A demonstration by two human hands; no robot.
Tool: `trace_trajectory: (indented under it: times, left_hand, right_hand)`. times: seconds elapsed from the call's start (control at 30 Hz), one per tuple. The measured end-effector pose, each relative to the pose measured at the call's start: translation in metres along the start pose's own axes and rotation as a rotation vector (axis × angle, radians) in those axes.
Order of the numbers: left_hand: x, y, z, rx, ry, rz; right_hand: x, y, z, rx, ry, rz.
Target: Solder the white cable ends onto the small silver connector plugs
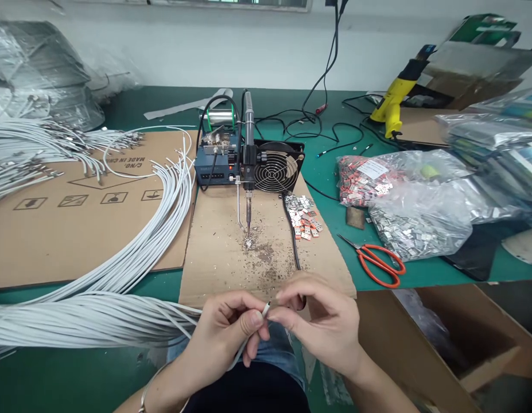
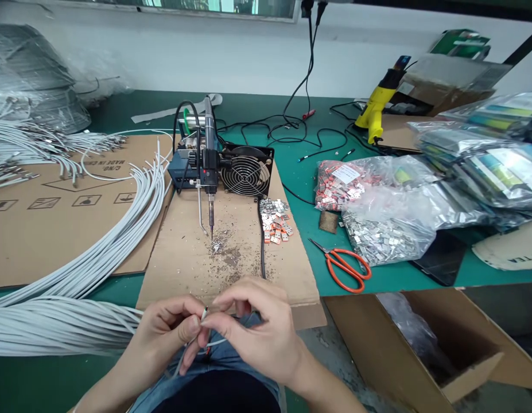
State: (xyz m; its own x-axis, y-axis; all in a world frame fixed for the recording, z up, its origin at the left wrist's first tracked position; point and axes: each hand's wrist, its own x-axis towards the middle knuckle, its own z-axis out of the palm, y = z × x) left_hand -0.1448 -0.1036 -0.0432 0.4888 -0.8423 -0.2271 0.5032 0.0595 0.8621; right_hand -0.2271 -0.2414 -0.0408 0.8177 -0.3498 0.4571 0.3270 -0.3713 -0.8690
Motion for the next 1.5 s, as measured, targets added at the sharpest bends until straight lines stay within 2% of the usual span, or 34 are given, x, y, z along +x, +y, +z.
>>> trace_trajectory:
  times: [0.07, 0.13, 0.2, 0.37, 0.47, 0.6, 0.7, 0.83, 0.87, 0.93, 1.07, 1.13, 1.3, 1.5]
  left_hand:
    - [0.001, 0.001, -0.001, 0.026, 0.006, -0.026]
    - [0.001, 0.001, -0.001, 0.053, 0.019, -0.037]
    - [0.0, 0.003, -0.002, 0.08, 0.018, -0.036]
    - [-0.003, 0.005, -0.003, 0.185, 0.051, -0.04]
    - [-0.001, 0.001, -0.004, 0.093, 0.007, 0.008]
    - [0.002, -0.005, 0.002, -0.047, -0.031, 0.049]
    - [0.002, -0.003, 0.009, -0.069, -0.012, 0.074]
    - [0.0, -0.002, 0.007, -0.063, -0.004, 0.11]
    - [-0.001, -0.003, 0.004, -0.055, -0.008, 0.129]
    - [-0.002, -0.005, -0.002, -0.012, 0.007, 0.201]
    - [-0.004, -0.007, -0.007, 0.261, 0.09, 0.419]
    - [-0.003, -0.006, -0.006, 0.442, 0.123, 0.522]
    - [-0.001, -0.003, -0.005, 0.747, 0.154, 0.72]
    - [-0.003, -0.001, -0.008, 0.82, 0.137, 0.741]
  right_hand:
    - [0.003, 0.0, -0.001, 0.095, -0.083, 0.186]
    - [0.007, 0.0, -0.004, 0.181, -0.197, 0.301]
    - [0.012, -0.003, -0.008, 0.195, -0.26, 0.355]
    - [0.019, -0.007, -0.015, 0.14, -0.321, 0.398]
    - [0.017, -0.003, -0.007, 0.346, -0.25, 0.397]
    - [0.009, 0.005, 0.018, 0.746, -0.012, 0.401]
    - [0.006, 0.006, 0.033, 0.936, 0.131, 0.451]
    - [0.012, 0.007, 0.028, 1.086, 0.184, 0.428]
    - [0.013, 0.007, 0.023, 1.047, 0.208, 0.384]
    - [0.013, 0.007, 0.011, 0.808, 0.202, 0.293]
    - [0.009, 0.001, 0.0, 0.215, -0.045, 0.235]
    - [0.008, -0.003, 0.001, 0.079, -0.052, 0.195]
    - [0.009, -0.008, 0.005, 0.022, 0.003, 0.187]
    - [0.009, -0.006, 0.002, 0.073, -0.01, 0.199]
